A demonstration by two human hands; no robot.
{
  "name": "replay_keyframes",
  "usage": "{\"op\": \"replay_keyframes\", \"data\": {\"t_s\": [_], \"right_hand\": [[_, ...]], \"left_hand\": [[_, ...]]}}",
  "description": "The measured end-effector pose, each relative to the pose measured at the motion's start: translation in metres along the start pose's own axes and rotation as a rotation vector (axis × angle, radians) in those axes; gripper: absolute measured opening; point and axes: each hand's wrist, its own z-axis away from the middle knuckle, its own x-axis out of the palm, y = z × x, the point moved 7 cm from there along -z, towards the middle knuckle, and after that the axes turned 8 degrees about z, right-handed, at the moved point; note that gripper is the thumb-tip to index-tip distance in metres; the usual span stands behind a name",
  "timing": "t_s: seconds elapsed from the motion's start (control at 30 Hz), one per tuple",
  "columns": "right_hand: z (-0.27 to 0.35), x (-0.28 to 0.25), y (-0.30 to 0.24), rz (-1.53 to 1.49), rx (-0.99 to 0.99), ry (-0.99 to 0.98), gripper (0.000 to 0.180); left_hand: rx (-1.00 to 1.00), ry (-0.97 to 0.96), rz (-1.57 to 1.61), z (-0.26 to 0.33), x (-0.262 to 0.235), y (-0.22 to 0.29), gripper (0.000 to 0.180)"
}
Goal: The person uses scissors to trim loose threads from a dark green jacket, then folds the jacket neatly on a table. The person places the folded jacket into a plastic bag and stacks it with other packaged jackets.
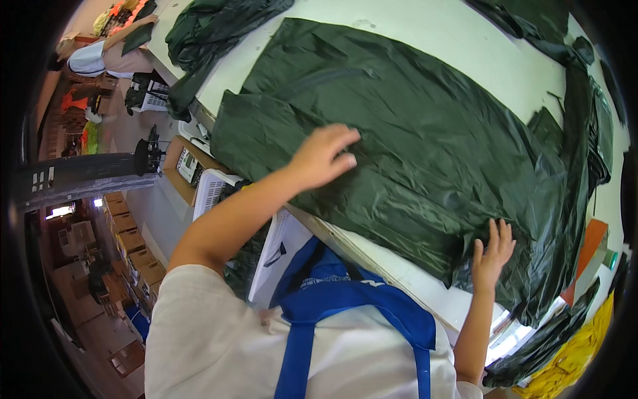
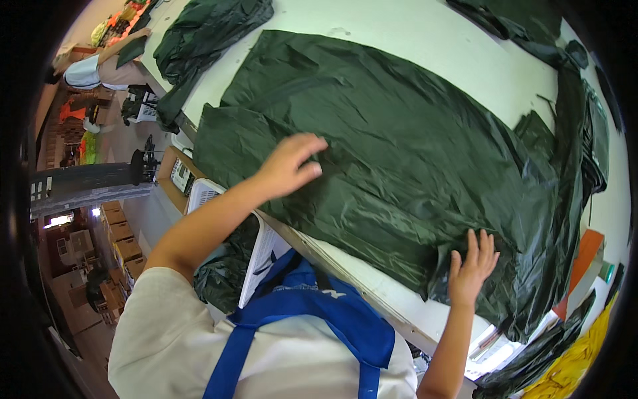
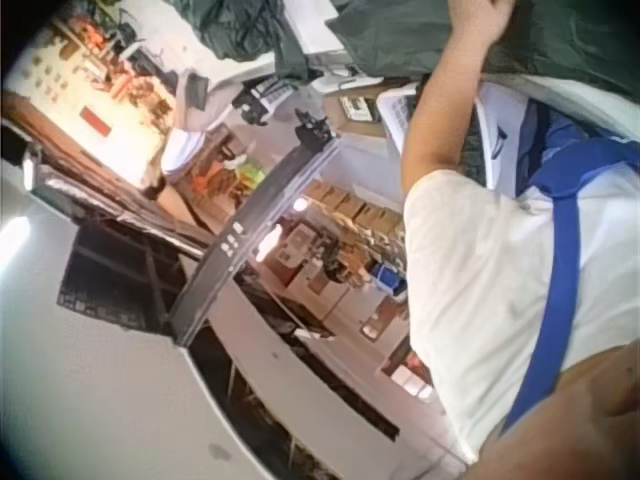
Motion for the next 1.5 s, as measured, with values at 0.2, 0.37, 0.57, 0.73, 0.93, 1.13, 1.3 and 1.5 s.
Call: {"op": "replay_keyframes", "data": {"t_s": [0.2, 0.37, 0.57, 0.73, 0.93, 1.13, 1.3, 1.5], "right_hand": [[-0.003, 0.056, -0.019, 0.139, 0.041, -0.003, 0.050], [0.001, 0.067, -0.013, 0.124, 0.100, -0.107, 0.046], [-0.003, 0.068, -0.020, 0.161, 0.098, -0.141, 0.047], [-0.006, 0.067, -0.028, 0.186, 0.120, -0.152, 0.049], [-0.025, 0.051, -0.048, 0.192, 0.147, -0.095, 0.046], [-0.039, 0.030, -0.069, -0.052, 0.255, -0.186, 0.054], [-0.033, 0.017, -0.040, -0.157, 0.235, -0.200, 0.054], [0.097, -0.008, 0.131, 0.272, 0.723, -0.090, 0.051]], "left_hand": [[-0.856, 0.503, -0.228, -0.060, -0.164, -0.236, 0.072], [-0.762, 0.361, -0.078, -0.121, -0.173, -0.319, 0.042], [-0.679, 0.463, 0.124, -0.165, -0.209, -0.357, 0.017], [-0.468, 0.473, -0.285, -0.200, -0.197, -0.280, 0.040], [-0.171, -0.120, -0.651, -0.193, -0.067, -0.190, 0.059], [0.117, -0.212, -0.285, -0.205, -0.033, -0.011, 0.060], [0.437, -0.651, 0.054, -0.090, 0.115, 0.141, 0.057], [0.530, -0.544, -0.064, -0.088, 0.138, 0.125, 0.061]]}}
